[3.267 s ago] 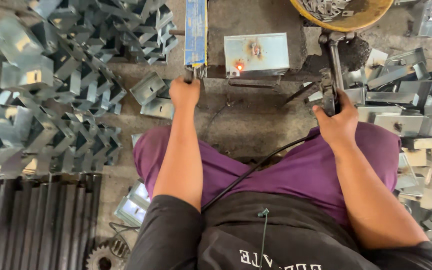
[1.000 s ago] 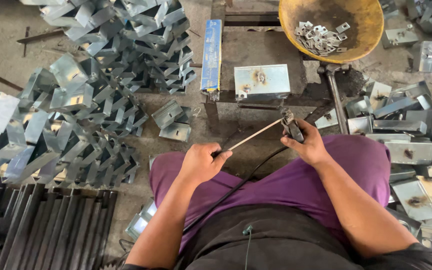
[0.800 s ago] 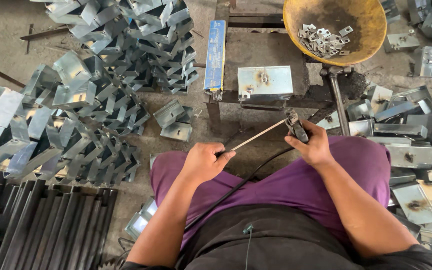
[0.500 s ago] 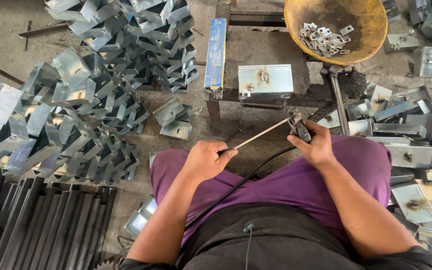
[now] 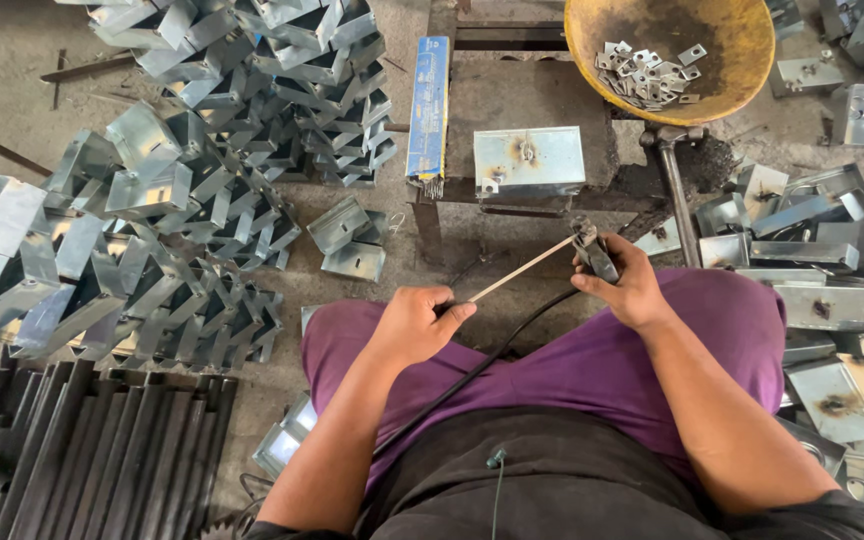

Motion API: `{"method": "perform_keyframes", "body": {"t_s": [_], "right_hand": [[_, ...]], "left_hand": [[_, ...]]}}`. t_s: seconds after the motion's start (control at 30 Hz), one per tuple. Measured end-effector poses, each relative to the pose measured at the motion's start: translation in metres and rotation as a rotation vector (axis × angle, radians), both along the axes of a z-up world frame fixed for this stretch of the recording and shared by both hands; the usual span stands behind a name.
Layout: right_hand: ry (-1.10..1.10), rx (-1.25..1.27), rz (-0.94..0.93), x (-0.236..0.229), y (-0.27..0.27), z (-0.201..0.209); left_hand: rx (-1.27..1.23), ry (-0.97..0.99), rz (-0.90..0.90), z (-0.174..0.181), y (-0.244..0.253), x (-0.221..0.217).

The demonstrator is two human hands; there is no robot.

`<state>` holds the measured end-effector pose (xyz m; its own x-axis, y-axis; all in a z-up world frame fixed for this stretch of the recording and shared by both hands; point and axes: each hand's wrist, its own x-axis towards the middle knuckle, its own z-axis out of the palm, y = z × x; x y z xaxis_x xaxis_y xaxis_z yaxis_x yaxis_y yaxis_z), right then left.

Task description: The person sits on the floor and welds small metal brackets onto larger metal pieces using a welding torch. They pick up brackets from a yellow bowl, position them on the workpiece, and weld them in place, creating bright sparks. The person repeats this process for multiple pieces.

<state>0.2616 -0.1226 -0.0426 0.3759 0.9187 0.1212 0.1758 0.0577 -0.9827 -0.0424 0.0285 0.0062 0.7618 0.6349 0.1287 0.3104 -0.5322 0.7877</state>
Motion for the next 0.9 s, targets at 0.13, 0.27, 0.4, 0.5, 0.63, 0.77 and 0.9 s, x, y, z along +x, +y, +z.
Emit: {"method": "perform_keyframes", "body": {"t_s": [0.13,0.27,0.4,0.5,0.63,0.77,0.9], "right_hand": [[-0.001,0.059,0.042,-0.002,-0.002,0.001],[-0.052,0.145,0.072,-0.009,-0.003,0.008],[0.051,0.187,0.052,-0.011,-0.003,0.012],[0.047,0.178,0.003,-0.002,-0.006,0.007],[0.054,0.084,-0.282,0.022,-0.008,-0.010],[0.475,0.135,-0.623,0.054,-0.007,-0.017],[0.771,0.270,-0.593,0.079,-0.023,-0.011]], "left_hand": [[0.000,-0.108,0.001,-0.003,-0.003,0.002],[-0.094,-0.201,0.061,-0.003,-0.005,0.005],[-0.116,-0.309,0.078,-0.006,-0.010,0.013],[-0.146,-0.326,0.074,-0.008,-0.004,0.018],[0.006,-0.409,0.295,-0.006,0.027,0.027],[0.255,-0.548,0.390,-0.016,0.042,0.034],[-0.140,-0.402,0.445,-0.057,0.054,0.055]]}}
